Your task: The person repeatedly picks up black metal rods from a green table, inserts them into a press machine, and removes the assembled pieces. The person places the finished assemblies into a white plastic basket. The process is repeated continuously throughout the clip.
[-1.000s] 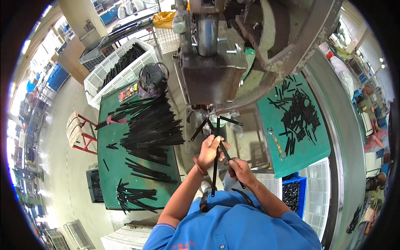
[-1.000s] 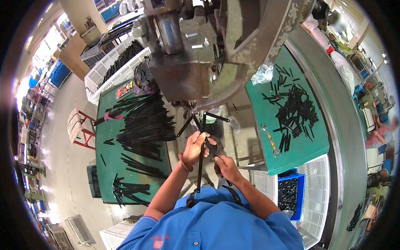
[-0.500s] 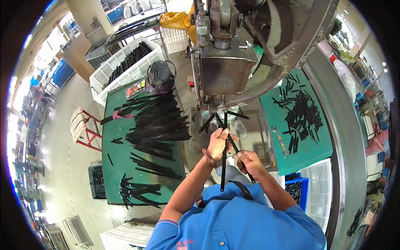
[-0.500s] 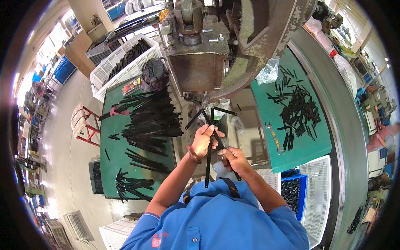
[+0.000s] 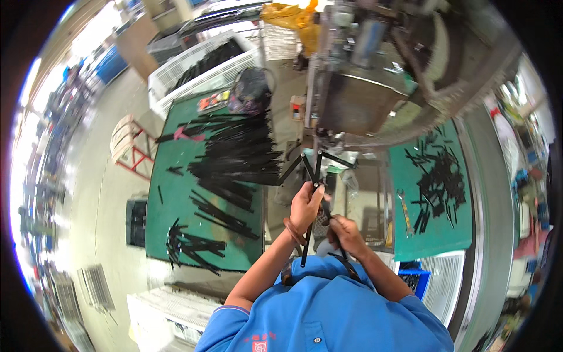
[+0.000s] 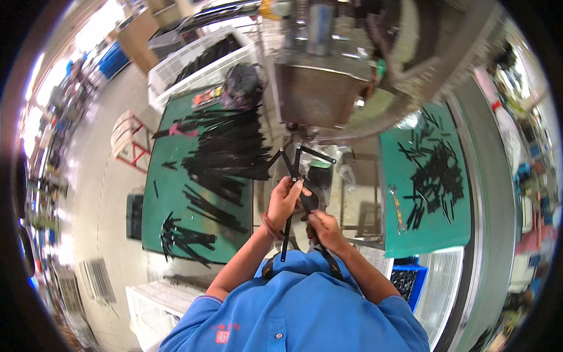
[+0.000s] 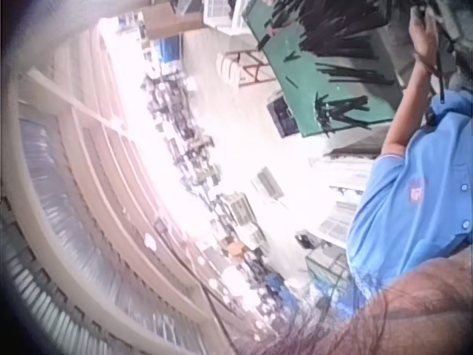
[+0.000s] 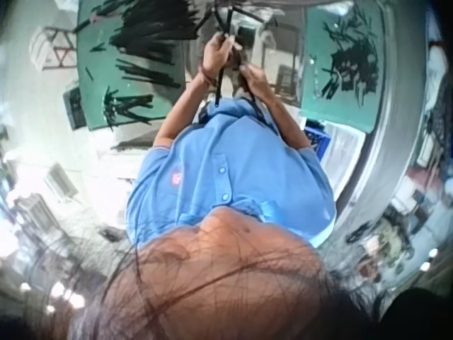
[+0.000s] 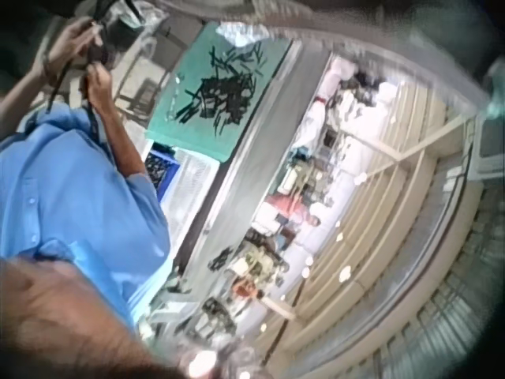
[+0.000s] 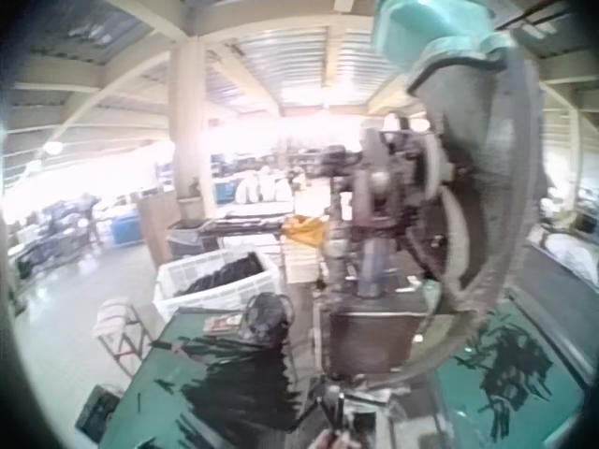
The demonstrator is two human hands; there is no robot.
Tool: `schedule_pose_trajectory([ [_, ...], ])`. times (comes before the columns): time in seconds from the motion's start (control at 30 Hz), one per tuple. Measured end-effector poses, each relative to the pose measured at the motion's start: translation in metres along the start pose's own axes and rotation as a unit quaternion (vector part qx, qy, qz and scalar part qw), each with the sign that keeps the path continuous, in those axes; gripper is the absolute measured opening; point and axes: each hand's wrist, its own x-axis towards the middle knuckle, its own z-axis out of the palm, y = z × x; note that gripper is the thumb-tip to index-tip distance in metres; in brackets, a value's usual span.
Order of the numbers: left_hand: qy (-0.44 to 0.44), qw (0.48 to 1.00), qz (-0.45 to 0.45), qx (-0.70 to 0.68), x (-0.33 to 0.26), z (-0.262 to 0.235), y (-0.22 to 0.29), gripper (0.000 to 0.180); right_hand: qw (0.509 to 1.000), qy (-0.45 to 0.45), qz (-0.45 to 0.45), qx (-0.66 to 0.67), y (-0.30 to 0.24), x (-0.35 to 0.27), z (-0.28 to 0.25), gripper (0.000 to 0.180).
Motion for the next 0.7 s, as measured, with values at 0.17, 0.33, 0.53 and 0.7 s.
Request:
schedule_pose_trajectory([
  [0.17, 0.261, 0.959, -0.068, -0.081, -0.040, -0.080, -0.063, 0.013, 0.921, -0.211, -0.056, -0.322, 0.057, 0.060, 0.041, 0.027],
  [0.33, 0.568, 0.813, -0.085, -0.096, -0.133, -0.224, -0.124, 0.011, 0.874, -0.229, -0.100, -0.417, 0.085, 0.123, 0.078, 0.027],
  [0.53, 0.619, 0.779, -0.092, 0.037, -0.197, -0.350, -0.152, 0.012, 0.784, -0.161, -0.166, -0.576, 0.108, 0.231, 0.163, 0.026],
  [0.7, 0.619, 0.698, -0.224, 0.282, -0.191, -0.386, -0.182, 0.038, 0.729, -0.091, -0.109, -0.670, 0.133, 0.249, 0.208, 0.034],
])
